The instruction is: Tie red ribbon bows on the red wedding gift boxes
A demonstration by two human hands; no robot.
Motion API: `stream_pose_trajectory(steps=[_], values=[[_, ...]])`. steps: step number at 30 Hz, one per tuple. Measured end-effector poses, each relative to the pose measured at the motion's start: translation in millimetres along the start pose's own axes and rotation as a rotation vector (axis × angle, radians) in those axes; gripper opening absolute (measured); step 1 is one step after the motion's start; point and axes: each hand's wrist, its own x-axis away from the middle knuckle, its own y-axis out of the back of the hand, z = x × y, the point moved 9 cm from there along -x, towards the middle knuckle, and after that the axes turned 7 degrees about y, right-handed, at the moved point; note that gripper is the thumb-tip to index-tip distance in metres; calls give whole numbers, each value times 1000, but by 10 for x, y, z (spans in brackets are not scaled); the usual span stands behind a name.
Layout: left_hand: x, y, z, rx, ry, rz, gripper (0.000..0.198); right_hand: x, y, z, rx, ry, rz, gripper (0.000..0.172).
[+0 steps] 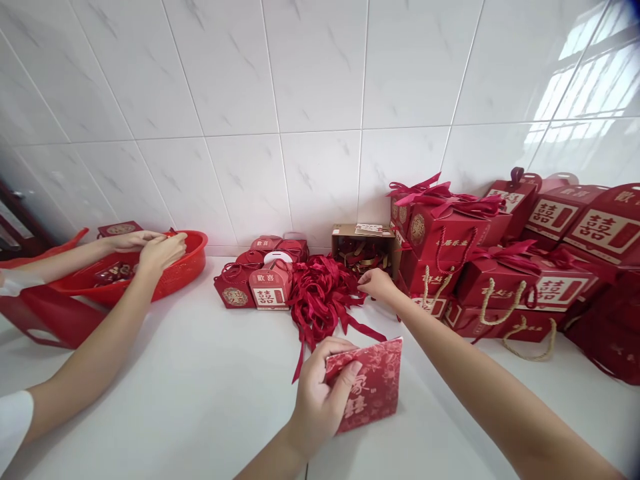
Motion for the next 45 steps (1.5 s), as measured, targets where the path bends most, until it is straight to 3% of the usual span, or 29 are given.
stream_pose_trajectory(steps=[4,8,10,13,16,17,20,23,26,30,35,40,45], values=[[-19,-1,35,-24,1,-22,8,405,171,282,-229,192,39,18],[-143,-90,88,-39,21,-58,11,899,556,530,-551,377,9,33],[-264,-198,8,-50,-16,-6,12,1120,772,600,-688,435,-13,39],[-464,-293,-353,-53,-150,74,19,1385,1037,682,-860,497,-28,46],[-575,-110,-927,11,-300,-81,15,1600,1135,831,-1121,568,82,50],[-567,-87,-1130,0,-350,-102,8,1667,1133,890,-1196,586,134,52],[-417,-271,-1656,-129,-526,35,11,1831,1047,1028,-1285,586,243,58],[-171,-455,-1923,-353,-740,55,28,1956,864,1119,-1345,518,360,54],[-45,-492,-1962,-396,-879,39,34,2044,690,1168,-1461,424,467,42],[-99,-399,-1887,-303,-882,94,36,2110,535,1193,-1600,326,542,33],[-119,-281,-1878,-305,-916,7,34,2134,387,1184,-1661,238,501,31],[-137,-235,-1873,-324,-939,-71,25,2114,355,1191,-1626,279,435,28],[-174,-226,-1869,-320,-955,52,23,2121,462,1190,-1472,398,434,19]])
